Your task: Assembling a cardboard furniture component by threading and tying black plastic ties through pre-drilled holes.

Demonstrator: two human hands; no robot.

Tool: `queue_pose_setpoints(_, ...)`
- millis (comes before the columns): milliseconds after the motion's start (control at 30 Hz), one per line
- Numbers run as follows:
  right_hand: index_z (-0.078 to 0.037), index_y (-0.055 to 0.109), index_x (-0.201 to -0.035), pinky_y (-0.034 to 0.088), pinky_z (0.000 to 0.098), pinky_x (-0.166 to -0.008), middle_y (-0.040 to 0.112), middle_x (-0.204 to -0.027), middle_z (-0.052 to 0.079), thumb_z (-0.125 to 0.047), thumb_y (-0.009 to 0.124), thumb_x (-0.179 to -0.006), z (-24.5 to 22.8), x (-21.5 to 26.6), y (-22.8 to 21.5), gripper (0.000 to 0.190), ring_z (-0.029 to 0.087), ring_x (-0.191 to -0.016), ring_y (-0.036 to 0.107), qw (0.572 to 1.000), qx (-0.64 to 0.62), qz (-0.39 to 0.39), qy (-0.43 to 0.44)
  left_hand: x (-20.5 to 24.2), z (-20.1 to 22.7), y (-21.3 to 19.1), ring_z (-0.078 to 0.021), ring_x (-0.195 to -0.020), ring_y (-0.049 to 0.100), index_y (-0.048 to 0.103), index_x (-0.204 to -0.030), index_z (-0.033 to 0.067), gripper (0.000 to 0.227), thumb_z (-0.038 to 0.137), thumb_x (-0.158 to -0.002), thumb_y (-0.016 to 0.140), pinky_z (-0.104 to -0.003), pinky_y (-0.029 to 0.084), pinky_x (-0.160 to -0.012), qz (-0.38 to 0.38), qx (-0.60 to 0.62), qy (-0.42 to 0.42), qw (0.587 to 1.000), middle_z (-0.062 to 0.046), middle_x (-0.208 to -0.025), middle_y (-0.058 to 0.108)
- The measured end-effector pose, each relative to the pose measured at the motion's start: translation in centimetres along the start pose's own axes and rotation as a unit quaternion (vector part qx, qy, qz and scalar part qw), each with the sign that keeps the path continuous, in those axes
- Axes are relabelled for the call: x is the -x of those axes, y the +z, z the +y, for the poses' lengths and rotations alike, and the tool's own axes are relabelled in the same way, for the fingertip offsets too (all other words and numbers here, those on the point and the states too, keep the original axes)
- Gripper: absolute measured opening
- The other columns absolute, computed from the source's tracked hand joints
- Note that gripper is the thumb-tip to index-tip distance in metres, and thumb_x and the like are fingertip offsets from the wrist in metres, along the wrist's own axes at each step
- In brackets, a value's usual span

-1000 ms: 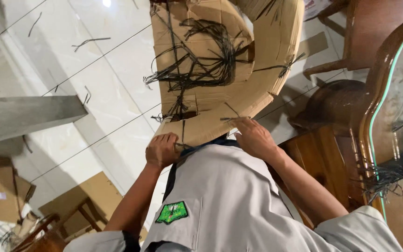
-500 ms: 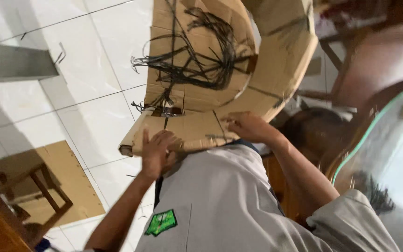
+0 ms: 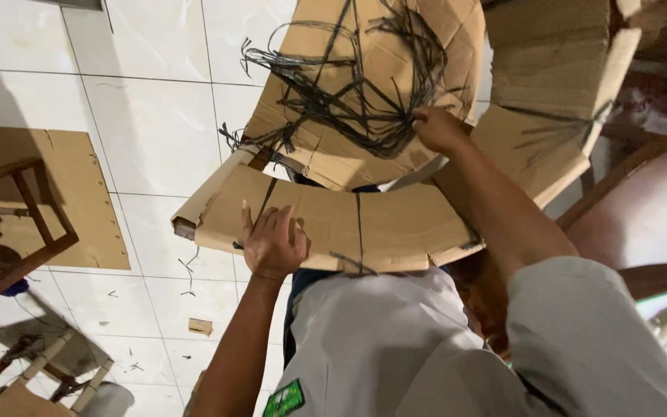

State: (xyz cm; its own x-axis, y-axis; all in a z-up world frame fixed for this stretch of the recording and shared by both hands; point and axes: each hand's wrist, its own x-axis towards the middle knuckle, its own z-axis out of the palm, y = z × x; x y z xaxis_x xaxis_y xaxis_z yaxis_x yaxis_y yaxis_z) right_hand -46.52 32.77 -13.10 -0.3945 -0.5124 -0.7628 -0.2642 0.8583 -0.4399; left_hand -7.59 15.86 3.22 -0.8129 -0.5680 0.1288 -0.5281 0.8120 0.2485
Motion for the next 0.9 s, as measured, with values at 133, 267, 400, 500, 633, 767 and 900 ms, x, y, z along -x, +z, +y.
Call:
queue_pose_setpoints(133,-0.020,0.065,-0.143,0.049,0.0542,-0.101,0.065,-0.135,0.016,-0.033,0.062,-0.096,3.1,-7.5,4.7,0.050,0.039,-0.125,0.062,1.000,-0.012,0.016,-0.004,-1.1,0.4,-0.6,-0.0219,-0.095,0.075,0.077,-0.107,0.0164,0.032,0.026,-0.079,0.065,-0.055,0.034,-0.122,0.013,-0.004,-0.013,1.000,-0.002,-0.087,0.074)
queue_pose_setpoints(267,0.002,0.047,-0.152,0.043,0.0593,-0.110,0.052,-0.144,0.031,-0.029,0.060,-0.096,0.5,-7.0,4.5,0.065,0.046,-0.133,0.053,0.998,-0.048,0.008,0.028,-1.0,0.3,-1.0,-0.0241,-0.094,0.074,0.074,-0.104,0.0141,0.028,0.026,-0.082,0.062,-0.050,0.032,-0.122,-0.002,-0.003,-0.007,1.000,-0.004,-0.087,0.072)
queue_pose_setpoints(400,0.010,0.038,-0.154,0.030,0.0578,-0.123,0.043,-0.152,0.036,-0.034,0.059,-0.101,-2.8,-5.9,4.0,0.072,0.048,-0.145,0.041,0.998,-0.029,-0.023,0.057,-0.8,0.3,-0.7,-0.0234,-0.096,0.074,0.072,-0.105,0.0161,0.027,0.027,-0.083,0.061,-0.050,0.032,-0.123,-0.010,-0.017,0.000,1.000,-0.002,-0.087,0.071)
queue_pose_setpoints(500,0.010,0.034,-0.155,0.036,0.0567,-0.120,0.041,-0.154,0.035,-0.023,0.058,-0.103,-0.9,-5.0,4.5,0.066,0.047,-0.143,0.043,0.987,-0.153,0.005,0.049,-0.9,0.4,-0.5,-0.0225,-0.093,0.074,0.074,-0.103,0.0155,0.028,0.026,-0.081,0.060,-0.050,0.035,-0.122,-0.001,-0.015,0.000,1.000,-0.002,-0.085,0.071)
queue_pose_setpoints(633,0.006,0.053,-0.146,0.059,0.0505,-0.093,0.055,-0.139,0.035,-0.021,0.062,-0.102,-3.1,-1.9,3.8,0.053,0.044,-0.118,0.065,0.963,-0.259,0.068,-0.001,-0.7,0.3,-0.6,-0.0250,-0.093,0.074,0.074,-0.103,0.0127,0.029,0.027,-0.082,0.060,-0.052,0.038,-0.119,-0.007,-0.002,0.013,1.000,-0.005,-0.084,0.071)
queue_pose_setpoints(767,0.007,0.053,-0.143,0.069,0.0343,-0.072,0.059,-0.132,0.033,-0.009,0.057,-0.103,-5.6,1.1,2.0,0.043,0.029,-0.091,0.076,0.871,-0.485,0.068,-0.032,-0.4,0.0,-0.1,-0.0268,-0.090,0.074,0.076,-0.101,0.0096,0.031,0.024,-0.077,0.062,-0.053,0.040,-0.117,0.023,0.006,0.017,1.000,-0.008,-0.080,0.071)
queue_pose_setpoints(900,-0.001,0.063,-0.140,0.061,0.0303,-0.076,0.059,-0.144,0.023,-0.004,0.056,-0.088,-12.5,9.9,-2.5,0.052,0.022,-0.090,0.077,0.825,-0.549,0.032,-0.130,0.8,-1.0,2.2,-0.0292,-0.086,0.073,0.075,-0.102,0.0060,0.035,0.026,-0.076,0.063,-0.053,0.044,-0.113,0.068,0.022,0.029,0.997,-0.013,-0.080,0.069)
